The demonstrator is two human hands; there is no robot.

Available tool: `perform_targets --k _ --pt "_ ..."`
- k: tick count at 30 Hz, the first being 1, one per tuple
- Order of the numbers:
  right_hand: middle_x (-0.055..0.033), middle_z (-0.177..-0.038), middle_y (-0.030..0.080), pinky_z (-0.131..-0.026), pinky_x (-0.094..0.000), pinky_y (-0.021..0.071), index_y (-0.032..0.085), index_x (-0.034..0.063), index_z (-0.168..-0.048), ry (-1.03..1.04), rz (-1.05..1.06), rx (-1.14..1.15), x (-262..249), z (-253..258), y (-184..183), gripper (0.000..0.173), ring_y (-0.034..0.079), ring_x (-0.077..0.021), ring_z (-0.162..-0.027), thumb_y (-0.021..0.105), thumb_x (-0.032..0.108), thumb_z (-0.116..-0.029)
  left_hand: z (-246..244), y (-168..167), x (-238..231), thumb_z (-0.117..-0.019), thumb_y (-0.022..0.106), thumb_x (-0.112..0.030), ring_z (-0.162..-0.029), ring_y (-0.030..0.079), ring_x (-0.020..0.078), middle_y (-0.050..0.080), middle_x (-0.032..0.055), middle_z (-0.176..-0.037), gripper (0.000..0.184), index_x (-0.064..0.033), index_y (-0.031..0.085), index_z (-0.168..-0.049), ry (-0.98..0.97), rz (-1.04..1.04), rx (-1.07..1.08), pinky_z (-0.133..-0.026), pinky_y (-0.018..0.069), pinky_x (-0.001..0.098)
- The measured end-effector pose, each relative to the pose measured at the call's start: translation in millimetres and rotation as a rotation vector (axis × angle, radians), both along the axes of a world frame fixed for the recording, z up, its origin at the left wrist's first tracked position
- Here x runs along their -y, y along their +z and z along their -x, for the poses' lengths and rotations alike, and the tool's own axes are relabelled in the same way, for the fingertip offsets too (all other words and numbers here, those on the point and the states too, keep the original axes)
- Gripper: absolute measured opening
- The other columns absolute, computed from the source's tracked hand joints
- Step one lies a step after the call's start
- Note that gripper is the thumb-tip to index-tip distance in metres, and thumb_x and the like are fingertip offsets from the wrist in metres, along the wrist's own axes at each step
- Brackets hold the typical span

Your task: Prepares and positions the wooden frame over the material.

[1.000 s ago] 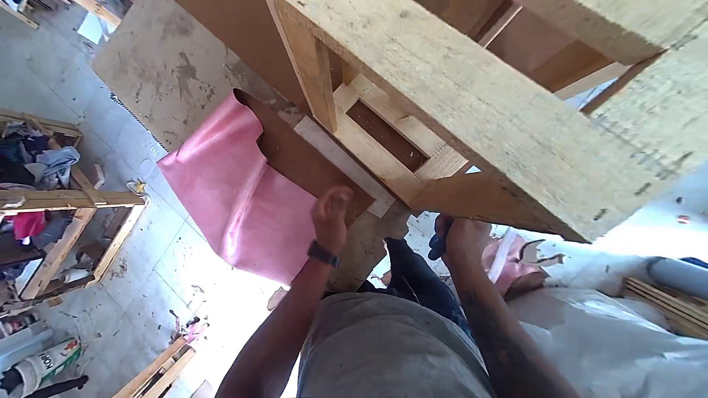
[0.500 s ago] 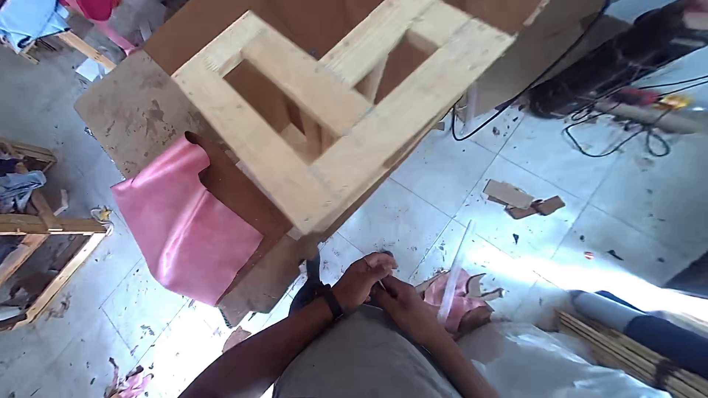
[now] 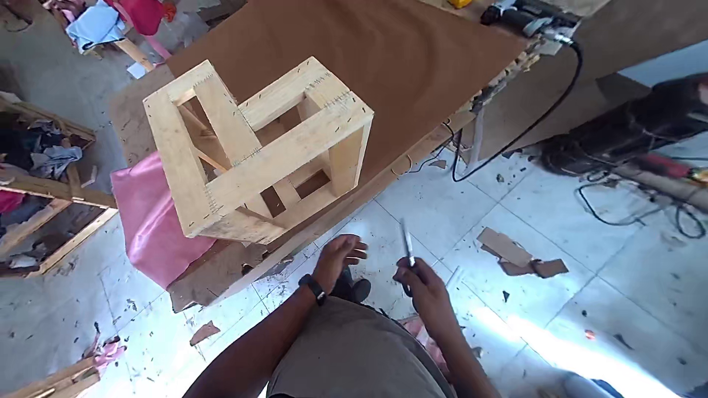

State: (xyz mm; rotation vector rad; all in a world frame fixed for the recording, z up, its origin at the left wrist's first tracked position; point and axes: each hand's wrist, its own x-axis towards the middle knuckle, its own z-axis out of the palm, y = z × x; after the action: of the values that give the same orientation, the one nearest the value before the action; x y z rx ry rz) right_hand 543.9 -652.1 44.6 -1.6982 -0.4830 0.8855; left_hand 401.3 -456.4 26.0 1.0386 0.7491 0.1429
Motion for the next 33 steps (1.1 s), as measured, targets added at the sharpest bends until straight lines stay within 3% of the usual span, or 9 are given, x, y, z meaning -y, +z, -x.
perform_targets --k 4,7,9,11,13,15,19,27,33 --pt "-0.0052 -0.089 0.069 -0.056 -0.0361 0.0526 0.064 0.0094 -0.104 -0.05 -0.102 0.124 -65 -75 21 0.017 0.062 -0.0189 -0.068 0.066 0.023 -0.0947 -23 -59 -30 -0.1075 0.054 -0.022 -0.11 0.07 0.0295 0.068 0.0138 -0.13 0.038 -0.0084 0.055 -0.143 0.332 0.103 -0.118 -0.093 0.0584 0.048" --pt "-0.0041 -0.088 0.067 -0.055 -0.0379 0.056 0.06 0.0164 -0.135 0.143 -0.189 0.246 -139 -119 31 0.052 0.061 -0.0186 -0.065 0.08 0.026 -0.0885 -73 -79 -47 -0.1058 0.058 -0.024 -0.114 0.068 0.0287 0.064 0.0131 -0.136 0.041 -0.0082 0.055 -0.144 0.452 0.142 -0.046 -0.094 0.0581 0.0472" --pt "-0.0035 -0.092 0.069 -0.054 -0.0362 0.0555 0.053 0.0194 -0.145 0.281 -0.166 0.291 -180 -133 27 0.068 0.061 -0.0167 -0.062 0.085 0.028 -0.0851 -100 -80 -49 -0.1054 0.059 -0.025 -0.11 0.07 0.0251 0.069 0.0125 -0.129 0.036 -0.0047 0.063 -0.135 0.565 0.17 -0.045 -0.094 0.0582 0.0433" --pt "-0.0017 -0.077 0.065 -0.052 -0.0366 0.0522 0.054 0.0178 -0.143 0.364 -0.115 0.336 -207 -138 19 0.069 0.058 -0.0164 -0.058 0.086 0.033 -0.0833 -115 -81 -49 -0.1041 0.061 -0.029 -0.102 0.072 0.0212 0.074 0.0106 -0.117 0.032 -0.0042 0.069 -0.124 0.669 0.168 -0.072 -0.09 0.059 0.0399" --pt "-0.0025 -0.076 0.064 -0.057 -0.0398 0.0555 0.061 0.0108 -0.125 0.423 -0.079 0.38 -229 -147 10 0.054 0.06 -0.0172 -0.062 0.086 0.034 -0.0836 -124 -85 -59 -0.1041 0.062 -0.027 -0.098 0.073 0.0225 0.076 0.0135 -0.108 0.032 0.0 0.072 -0.117 0.725 0.158 -0.043 -0.087 0.0594 0.0403" --pt "-0.0025 -0.076 0.065 -0.059 -0.039 0.0567 0.064 0.0082 -0.11 0.464 -0.092 0.39 -231 -150 4 0.039 0.062 -0.0162 -0.062 0.085 0.029 -0.085 -121 -86 -54 -0.1044 0.061 -0.027 -0.094 0.073 0.0221 0.076 0.0143 -0.103 0.031 0.0007 0.071 -0.116 0.723 0.173 -0.038 -0.086 0.0592 0.0395" --pt "-0.0017 -0.075 0.066 -0.054 -0.0363 0.0555 0.066 0.0096 -0.106 0.498 -0.164 0.366 -232 -146 11 0.031 0.061 -0.0146 -0.059 0.084 0.026 -0.0863 -113 -79 -46 -0.1036 0.062 -0.026 -0.091 0.069 0.018 0.075 0.0101 -0.102 0.028 -0.0038 0.072 -0.117 0.718 0.138 -0.025 -0.084 0.0567 0.0368" --pt "-0.0049 -0.082 0.067 -0.062 -0.042 0.0578 0.06 0.0058 -0.122 0.566 -0.071 0.31 -242 -161 20 0.051 0.064 -0.0176 -0.066 0.085 0.03 -0.0849 -120 -79 -37 -0.1018 0.064 -0.02 -0.098 0.069 0.0177 0.074 0.0097 -0.107 0.023 -0.0018 0.069 -0.115 0.789 0.112 -0.06 -0.09 0.0562 0.0372" --pt "-0.0026 -0.078 0.065 -0.06 -0.0363 0.0573 0.06 0.0091 -0.118 0.63 -0.162 0.236 -248 -176 10 0.047 0.062 -0.0152 -0.064 0.087 0.025 -0.083 -130 -86 -35 -0.1019 0.065 -0.022 -0.096 0.071 0.0218 0.075 0.0132 -0.104 0.024 0.0013 0.07 -0.108 0.851 0.095 -0.048 -0.091 0.0575 0.0408"
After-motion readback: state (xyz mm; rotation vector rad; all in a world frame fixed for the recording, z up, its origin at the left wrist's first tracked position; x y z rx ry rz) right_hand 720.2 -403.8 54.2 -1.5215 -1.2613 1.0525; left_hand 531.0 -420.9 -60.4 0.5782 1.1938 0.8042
